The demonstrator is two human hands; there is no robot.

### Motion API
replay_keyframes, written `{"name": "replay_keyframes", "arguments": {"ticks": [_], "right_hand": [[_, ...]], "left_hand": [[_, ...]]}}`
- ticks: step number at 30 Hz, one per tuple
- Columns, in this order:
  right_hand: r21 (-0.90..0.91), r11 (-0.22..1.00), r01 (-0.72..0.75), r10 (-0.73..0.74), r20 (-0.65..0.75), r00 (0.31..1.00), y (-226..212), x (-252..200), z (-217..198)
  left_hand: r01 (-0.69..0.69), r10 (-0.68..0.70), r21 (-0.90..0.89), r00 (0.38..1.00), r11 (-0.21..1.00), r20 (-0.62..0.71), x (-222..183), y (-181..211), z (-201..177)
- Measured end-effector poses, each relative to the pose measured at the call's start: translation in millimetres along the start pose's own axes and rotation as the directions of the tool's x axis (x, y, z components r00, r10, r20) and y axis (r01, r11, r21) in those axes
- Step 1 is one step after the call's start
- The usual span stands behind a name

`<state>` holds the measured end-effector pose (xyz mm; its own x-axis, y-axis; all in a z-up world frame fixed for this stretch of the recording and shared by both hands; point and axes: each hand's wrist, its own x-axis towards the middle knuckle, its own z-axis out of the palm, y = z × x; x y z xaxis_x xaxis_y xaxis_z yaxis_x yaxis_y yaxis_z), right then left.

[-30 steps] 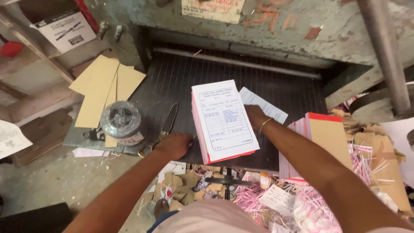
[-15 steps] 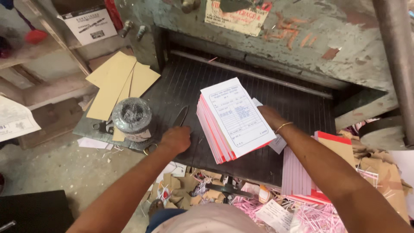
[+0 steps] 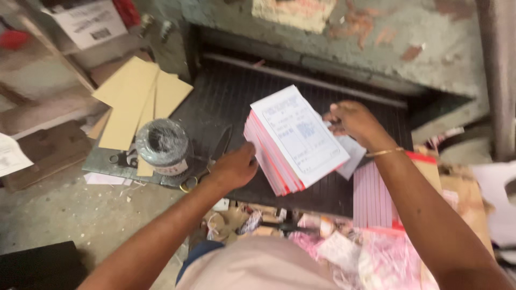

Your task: The person assembles a stack of printed sheets with a pink cover, wraps a black string around the stack to bind it, and trims the excess string with scissors. The person then places the bound notebook aside and handles additional stacks of paper and covers.

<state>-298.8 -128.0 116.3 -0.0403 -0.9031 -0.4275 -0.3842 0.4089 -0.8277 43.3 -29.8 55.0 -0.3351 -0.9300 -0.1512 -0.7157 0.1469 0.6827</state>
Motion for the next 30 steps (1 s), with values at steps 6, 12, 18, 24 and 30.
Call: {"name": "replay_keyframes", "arguments": {"ticks": [6,12,18,24,30], "right_hand": [[-0.032,0.996,0.085,-0.088,-0.104,0.991,-10.5,-35.0,33.7],[0.149,0.983,0.106,-0.084,-0.146,0.986,2.3,-39.0,35.3],[0.183,0.983,0.024,0.02,-0.234,0.972,-6.7,-47.3,40.7],[0.216,0.973,0.086,0.003,-0.38,0.925,-0.7,-31.1,17.7],[0.697,0.71,0.102,0.275,-0.407,0.871,-12.1,-9.9,-27.5]], "left_hand": [[-0.068,0.031,0.163,0.975,0.984,0.221,31.4,33.4,-30.2],[-0.094,0.061,0.114,0.963,0.989,0.262,53.8,31.3,-44.6],[-0.114,0.076,0.127,0.959,0.985,0.273,58.5,35.3,-42.4],[-0.165,0.081,0.324,0.962,0.932,0.26,22.6,1.1,-45.8],[-0.171,0.004,0.503,0.949,0.847,0.316,-2.3,-33.2,-27.9]]}}
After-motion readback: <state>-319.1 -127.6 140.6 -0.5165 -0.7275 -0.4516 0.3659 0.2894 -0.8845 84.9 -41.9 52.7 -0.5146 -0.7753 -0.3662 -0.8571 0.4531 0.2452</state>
